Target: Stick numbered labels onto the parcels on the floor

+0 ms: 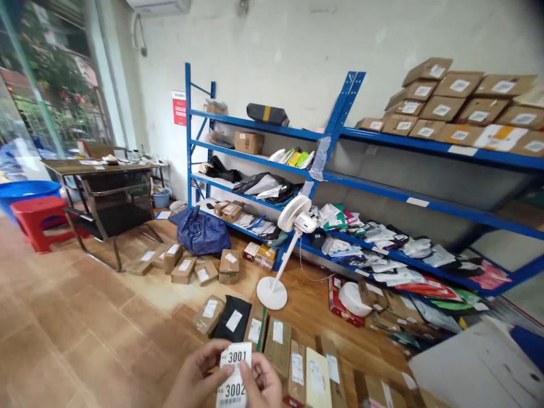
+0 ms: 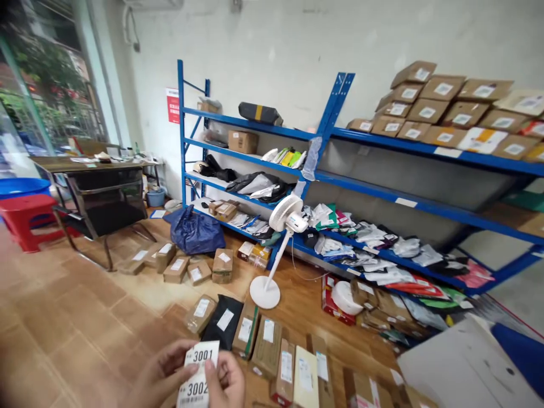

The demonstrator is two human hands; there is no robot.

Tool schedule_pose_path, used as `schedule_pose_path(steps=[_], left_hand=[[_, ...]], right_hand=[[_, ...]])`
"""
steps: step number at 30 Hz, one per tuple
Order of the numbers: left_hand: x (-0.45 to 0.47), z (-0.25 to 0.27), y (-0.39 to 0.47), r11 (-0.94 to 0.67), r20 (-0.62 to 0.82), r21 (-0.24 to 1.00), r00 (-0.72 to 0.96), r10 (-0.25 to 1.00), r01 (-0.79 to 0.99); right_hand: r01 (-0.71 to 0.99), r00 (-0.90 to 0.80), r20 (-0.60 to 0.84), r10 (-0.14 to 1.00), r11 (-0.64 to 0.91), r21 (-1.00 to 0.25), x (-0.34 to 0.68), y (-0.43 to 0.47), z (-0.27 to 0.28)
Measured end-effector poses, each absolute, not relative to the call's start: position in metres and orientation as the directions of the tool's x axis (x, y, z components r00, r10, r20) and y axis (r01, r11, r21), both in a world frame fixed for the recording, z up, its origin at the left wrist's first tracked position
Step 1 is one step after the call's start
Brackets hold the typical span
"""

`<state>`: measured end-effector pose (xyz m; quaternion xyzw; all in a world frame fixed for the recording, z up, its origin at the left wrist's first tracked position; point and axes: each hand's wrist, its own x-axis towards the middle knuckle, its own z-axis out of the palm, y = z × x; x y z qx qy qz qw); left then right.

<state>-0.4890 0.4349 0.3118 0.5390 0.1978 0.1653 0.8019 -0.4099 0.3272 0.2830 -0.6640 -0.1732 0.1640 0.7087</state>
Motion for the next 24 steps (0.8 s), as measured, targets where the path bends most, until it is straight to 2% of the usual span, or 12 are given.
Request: schedule_pose_path(steps=[2,4,9,13,17,22,24], left_hand=[[-0.503,0.322,0.447,0.38,-0.132,0.92,0.836,0.532,-0.097],[-0.513,0.327,0.461,0.408,-0.141,0.903,0.802,0.581,-0.136],[-0.525,0.329,0.524,0.625,-0.313,0.764,0.752,0.579,-0.163],[-0.533,0.339,0.605,0.691,-0.301,0.688,0.779,0.55,-0.222],[-0.538,0.349,0.687,0.623,-0.29,0.766,0.778,0.557,-0.159],[-0.529,0.337,0.765,0.409,-0.28,0.912,0.725,0.629,-0.003],[-0.52,0.329,0.787,0.305,-0.255,0.95,0.713,0.653,0.061]], right_hand=[[-0.165,0.863,-0.031,0.505,0.223,-0.961,-0.421,0.35,0.293],[-0.211,0.843,-0.034,0.537,0.272,-0.939,-0.429,0.371,0.298],[-0.231,0.77,-0.04,0.637,0.219,-0.948,-0.437,0.439,0.297],[-0.279,0.715,-0.081,0.694,0.177,-0.944,-0.436,0.514,0.301],[-0.348,0.691,-0.124,0.712,0.177,-0.92,-0.436,0.589,0.304],[-0.421,0.689,-0.159,0.707,0.213,-0.882,-0.435,0.661,0.292],[-0.414,0.723,-0.16,0.673,0.236,-0.879,-0.431,0.681,0.282]])
